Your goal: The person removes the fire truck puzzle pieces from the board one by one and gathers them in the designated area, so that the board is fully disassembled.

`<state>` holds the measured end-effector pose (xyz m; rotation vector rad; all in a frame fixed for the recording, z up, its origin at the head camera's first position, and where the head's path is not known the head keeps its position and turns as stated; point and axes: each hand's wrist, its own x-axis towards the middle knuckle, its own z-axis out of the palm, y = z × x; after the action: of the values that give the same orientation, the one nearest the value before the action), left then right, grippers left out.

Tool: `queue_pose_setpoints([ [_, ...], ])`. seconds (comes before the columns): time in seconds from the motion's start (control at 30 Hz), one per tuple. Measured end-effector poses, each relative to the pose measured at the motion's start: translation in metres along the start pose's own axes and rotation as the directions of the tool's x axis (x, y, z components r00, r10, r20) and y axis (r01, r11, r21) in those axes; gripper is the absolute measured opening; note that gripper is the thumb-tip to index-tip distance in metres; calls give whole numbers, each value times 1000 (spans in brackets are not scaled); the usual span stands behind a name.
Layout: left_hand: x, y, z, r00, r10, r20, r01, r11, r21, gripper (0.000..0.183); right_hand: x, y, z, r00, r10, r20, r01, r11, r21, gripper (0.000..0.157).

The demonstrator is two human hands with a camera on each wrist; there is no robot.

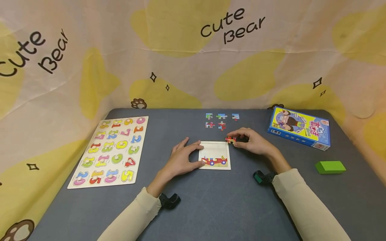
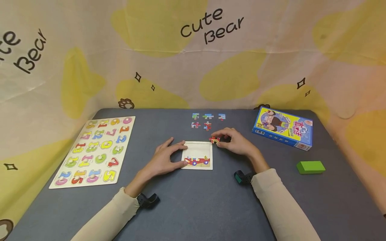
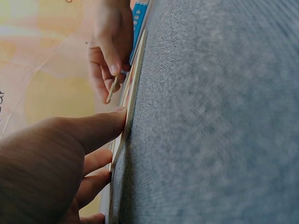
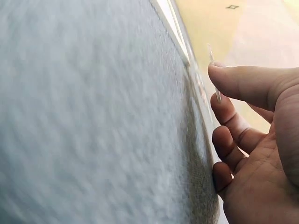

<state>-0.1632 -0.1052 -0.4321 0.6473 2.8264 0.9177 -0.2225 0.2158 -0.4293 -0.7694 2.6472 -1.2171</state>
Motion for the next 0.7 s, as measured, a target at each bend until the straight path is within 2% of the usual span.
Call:
queue_pose_setpoints([
  [0.4,-2,0,0,1000,-2,0,2,1000,-12,54,11,16,-10,998,54,-45,-55,998,-37,38],
  [0.7,-1,0,0,1000,-4,3,4,1000,-4,54,22,20,-17,989,128,-71,-134,987,-86,38],
])
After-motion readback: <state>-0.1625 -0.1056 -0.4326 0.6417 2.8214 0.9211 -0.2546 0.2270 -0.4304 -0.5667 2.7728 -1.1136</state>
